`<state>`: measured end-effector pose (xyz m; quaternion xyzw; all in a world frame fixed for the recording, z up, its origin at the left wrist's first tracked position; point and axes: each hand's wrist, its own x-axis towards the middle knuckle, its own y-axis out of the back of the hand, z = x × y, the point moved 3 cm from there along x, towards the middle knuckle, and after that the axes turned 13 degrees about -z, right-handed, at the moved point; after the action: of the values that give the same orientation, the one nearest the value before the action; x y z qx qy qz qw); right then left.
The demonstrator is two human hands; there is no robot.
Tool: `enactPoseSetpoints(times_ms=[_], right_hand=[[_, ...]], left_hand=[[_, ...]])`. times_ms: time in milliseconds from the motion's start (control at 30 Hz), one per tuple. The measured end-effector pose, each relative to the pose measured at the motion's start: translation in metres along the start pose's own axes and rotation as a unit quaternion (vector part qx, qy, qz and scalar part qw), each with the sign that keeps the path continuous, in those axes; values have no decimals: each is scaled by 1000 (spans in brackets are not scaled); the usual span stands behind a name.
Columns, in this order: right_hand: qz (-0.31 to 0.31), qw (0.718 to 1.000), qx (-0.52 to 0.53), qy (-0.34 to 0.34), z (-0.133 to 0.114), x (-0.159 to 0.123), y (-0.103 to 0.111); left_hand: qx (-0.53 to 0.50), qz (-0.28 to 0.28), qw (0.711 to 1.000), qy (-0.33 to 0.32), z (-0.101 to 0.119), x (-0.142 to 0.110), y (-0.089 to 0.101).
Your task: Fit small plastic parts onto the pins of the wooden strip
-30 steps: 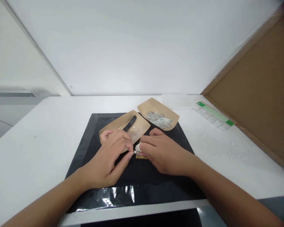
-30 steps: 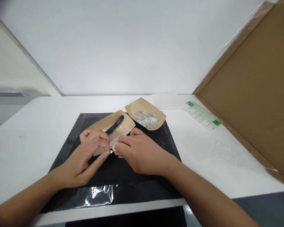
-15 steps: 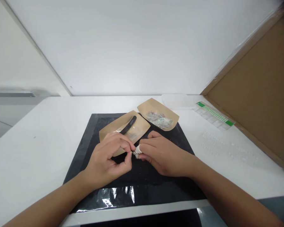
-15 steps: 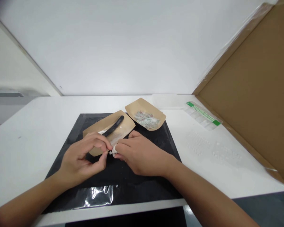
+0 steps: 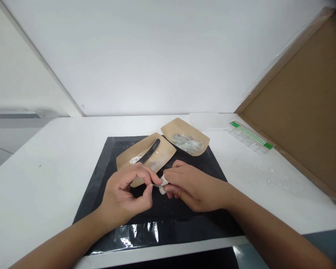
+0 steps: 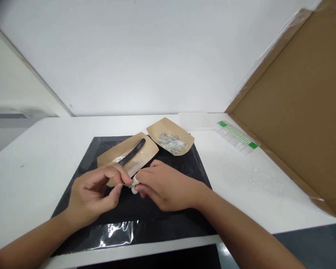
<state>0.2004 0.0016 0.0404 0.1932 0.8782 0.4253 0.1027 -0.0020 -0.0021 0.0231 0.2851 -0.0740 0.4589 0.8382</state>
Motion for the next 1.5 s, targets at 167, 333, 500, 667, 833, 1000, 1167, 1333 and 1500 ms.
enactPoseSetpoints(times_ms=[167,333,500,667,833,1000,1167,1333,1500], right_hand=[[-8,1000,27,11,1,1,0],[-18,999,44,18,1,1,0],[-20,997,67,13,-1,0,3],[-18,997,80,6,-3,0,5],[-29,996,80,-13,-2,0,6],[-28,996,81,-15,-1,1,6],[-33,995,86,-27,-1,1,6],[-36,995,87,-43,-2,0,7],[-33,995,83,-51,-2,-1,7]], left_hand=[[-43,0,999,5,-3,0,-1],[-92,13,996,8,-4,2,-2],[-148,14,988,35,-6,2,-1],[-171,8,984,58,-9,2,1],[-172,7,983,61,-13,1,2],[-173,11,982,74,-17,3,3],[-180,19,980,86,-15,5,4],[-184,28,977,99,-15,3,4],[-227,26,966,117,-25,0,1]])
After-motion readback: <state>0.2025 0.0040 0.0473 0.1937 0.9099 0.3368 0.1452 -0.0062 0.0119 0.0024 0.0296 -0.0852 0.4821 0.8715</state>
